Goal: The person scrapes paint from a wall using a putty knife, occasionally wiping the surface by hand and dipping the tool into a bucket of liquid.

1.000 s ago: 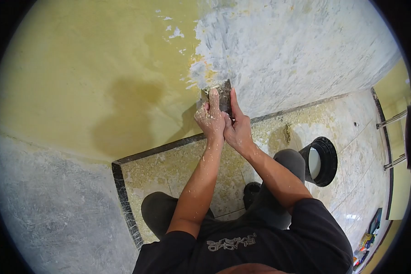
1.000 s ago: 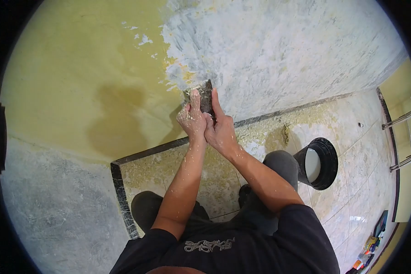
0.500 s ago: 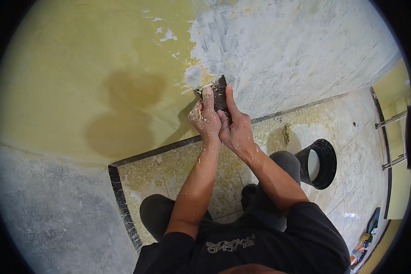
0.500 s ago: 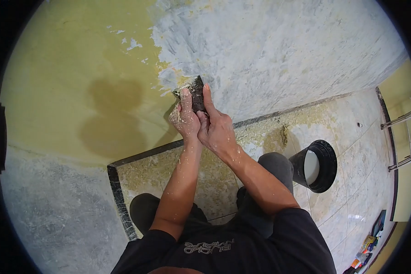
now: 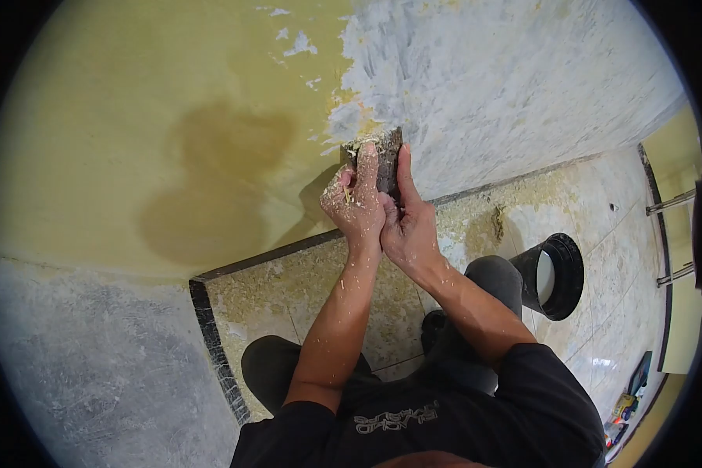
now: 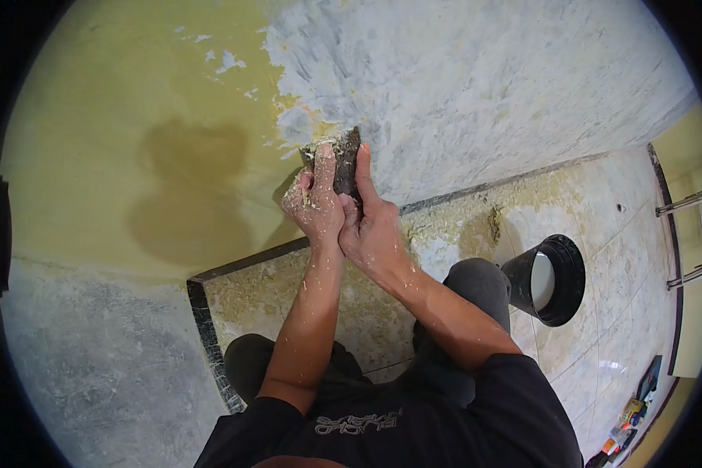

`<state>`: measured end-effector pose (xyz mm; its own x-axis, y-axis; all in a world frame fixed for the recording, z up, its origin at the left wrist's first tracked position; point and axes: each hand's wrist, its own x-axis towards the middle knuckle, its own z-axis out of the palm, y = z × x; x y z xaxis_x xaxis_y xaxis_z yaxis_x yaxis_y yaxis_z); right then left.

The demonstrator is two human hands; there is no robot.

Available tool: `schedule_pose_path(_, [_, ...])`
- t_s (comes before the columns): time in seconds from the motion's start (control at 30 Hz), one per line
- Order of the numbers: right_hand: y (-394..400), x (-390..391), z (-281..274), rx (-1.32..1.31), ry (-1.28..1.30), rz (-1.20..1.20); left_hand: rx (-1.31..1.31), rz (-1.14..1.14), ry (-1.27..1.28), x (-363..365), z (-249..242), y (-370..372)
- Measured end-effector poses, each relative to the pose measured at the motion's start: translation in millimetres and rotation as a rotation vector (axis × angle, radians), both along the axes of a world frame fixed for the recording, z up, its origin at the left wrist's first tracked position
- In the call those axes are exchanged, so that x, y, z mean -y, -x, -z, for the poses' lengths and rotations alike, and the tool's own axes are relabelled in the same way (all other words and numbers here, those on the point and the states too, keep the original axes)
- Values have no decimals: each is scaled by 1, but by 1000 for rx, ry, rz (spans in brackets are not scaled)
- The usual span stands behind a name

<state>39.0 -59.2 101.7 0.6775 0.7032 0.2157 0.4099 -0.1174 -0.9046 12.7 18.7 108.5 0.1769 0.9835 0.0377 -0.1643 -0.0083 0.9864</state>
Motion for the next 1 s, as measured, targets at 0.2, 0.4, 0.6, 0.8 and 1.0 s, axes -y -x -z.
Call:
schedule_pose_path(0.2, [-8,-11,26,14,-284,-50,49,-39,32,1,-1,1])
schedule_pose_path(0.4, [-5,-7,-18,55,-104,-33,115,-44,-25,-5,-13,-4])
schedule_pose_path(0.6, [-8,-6,20,73,-199,22,-65,-31,-118,1,2,1])
schedule_pose_path(0.8, [-8,2,2,99,-75,12,77,2,114,5,-2,-5])
schedule_pose_path(1.0, [0,-11,15,85,-303,6,-74,-19,-68,1,-13,5])
